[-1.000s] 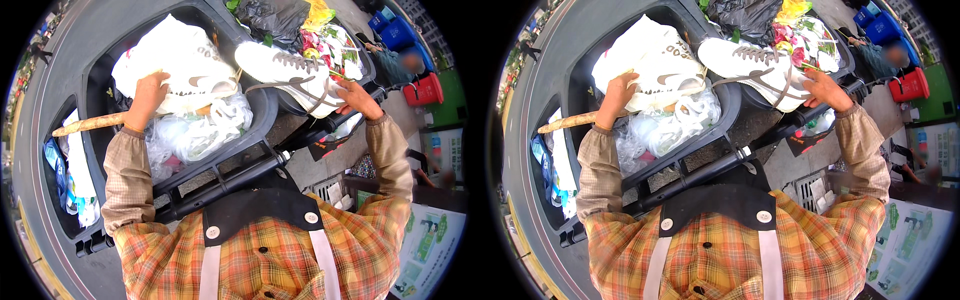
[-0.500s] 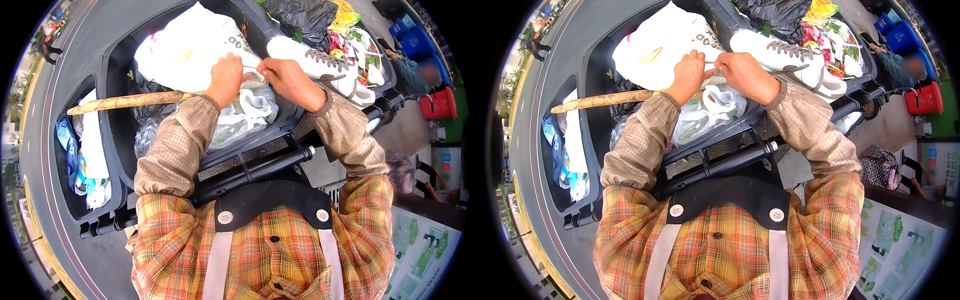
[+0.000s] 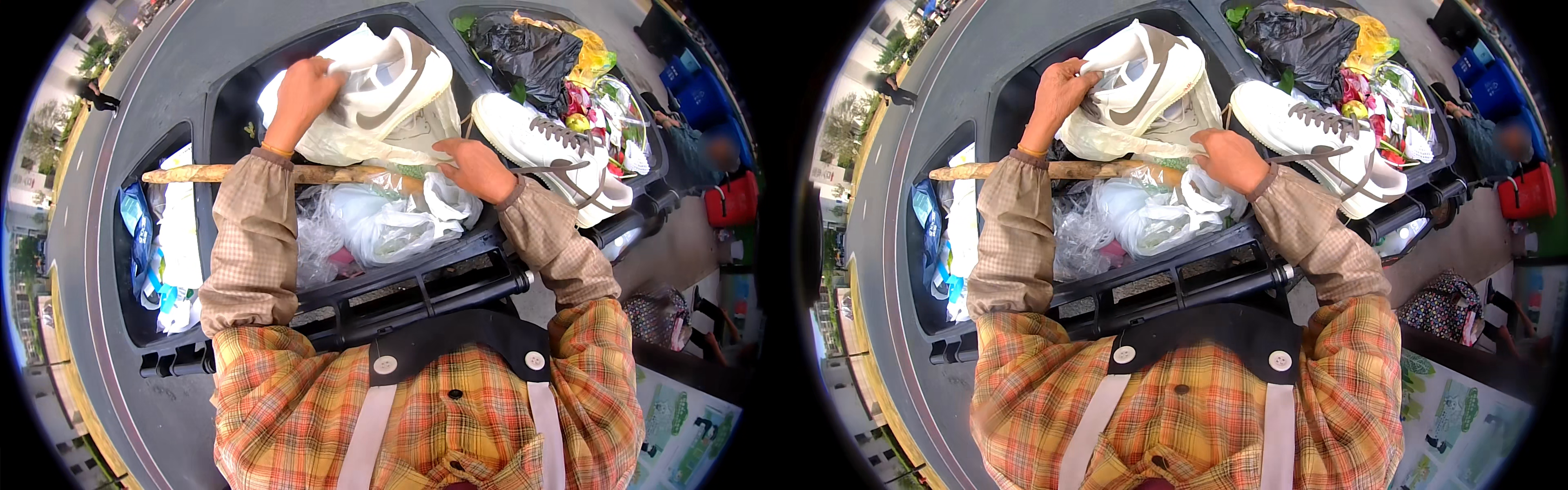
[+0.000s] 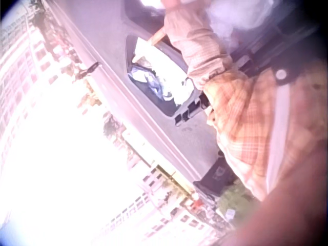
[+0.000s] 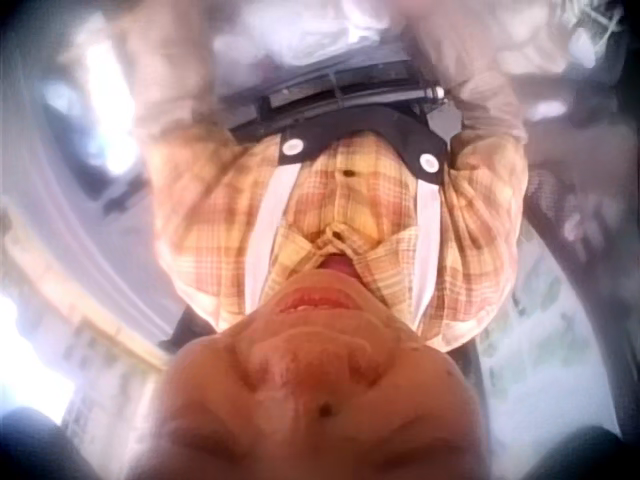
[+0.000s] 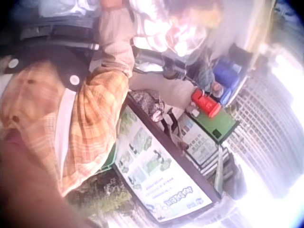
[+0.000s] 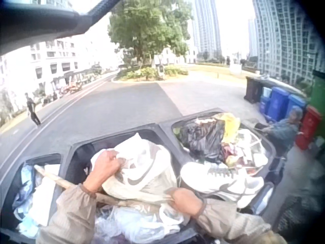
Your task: The person rummages through a large outdoor trash bin, retrieves a pair of white sneakers, ties the laces together, and places them on a nearby table. The person then retrieves a second pair of white sneakers, ties their laces, and places them on the table. Finally, the person picks up a cardboard box from the ground and places it on the table.
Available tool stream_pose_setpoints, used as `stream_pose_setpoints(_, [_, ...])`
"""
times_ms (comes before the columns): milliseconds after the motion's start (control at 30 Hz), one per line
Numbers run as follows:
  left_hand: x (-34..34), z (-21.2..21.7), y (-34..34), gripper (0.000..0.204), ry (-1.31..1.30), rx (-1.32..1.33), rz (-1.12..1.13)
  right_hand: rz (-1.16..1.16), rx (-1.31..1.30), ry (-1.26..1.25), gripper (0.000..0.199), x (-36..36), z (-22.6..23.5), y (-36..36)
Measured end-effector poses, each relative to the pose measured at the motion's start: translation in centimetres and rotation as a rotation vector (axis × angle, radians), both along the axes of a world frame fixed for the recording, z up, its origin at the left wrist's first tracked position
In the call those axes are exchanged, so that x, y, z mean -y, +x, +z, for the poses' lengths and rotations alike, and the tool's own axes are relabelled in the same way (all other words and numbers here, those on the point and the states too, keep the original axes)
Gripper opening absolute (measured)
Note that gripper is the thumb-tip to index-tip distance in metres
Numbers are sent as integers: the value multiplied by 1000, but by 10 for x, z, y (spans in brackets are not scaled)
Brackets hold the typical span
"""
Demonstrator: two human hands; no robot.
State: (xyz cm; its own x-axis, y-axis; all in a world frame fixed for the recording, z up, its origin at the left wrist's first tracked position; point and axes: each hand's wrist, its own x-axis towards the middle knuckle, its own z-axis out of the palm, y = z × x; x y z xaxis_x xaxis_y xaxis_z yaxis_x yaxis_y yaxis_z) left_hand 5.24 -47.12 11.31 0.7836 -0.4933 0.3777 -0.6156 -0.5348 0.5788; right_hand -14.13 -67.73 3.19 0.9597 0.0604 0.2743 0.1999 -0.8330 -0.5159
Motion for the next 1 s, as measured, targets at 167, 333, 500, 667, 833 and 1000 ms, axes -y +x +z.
stream_pose_setpoints(167, [-19, 18, -1, 22, -631, -588, -49, -195, 273, 463, 25, -6, 107, -18])
stream_pose_setpoints(333, [-5, 44, 3, 22, -842, -558, -138, -116, 245, 674, 36, 32, 136, -34])
stream_pose_setpoints(500, [51, 91, -22, 17, -546, -107, -267, -135, 394, 457, 80, 45, 192, -48])
stream_pose_setpoints(667, [104, 119, -86, 17, -211, 399, -200, 26, 392, -183, 91, 71, 222, -47])
stream_pose_setpoints(833, [135, 121, -107, 13, -268, 528, -395, -29, 233, 14, 86, 76, 223, -90])
stream_pose_setpoints(1000, [155, 121, -136, 10, -433, 657, -530, -186, 291, 183, 92, 81, 204, -117])
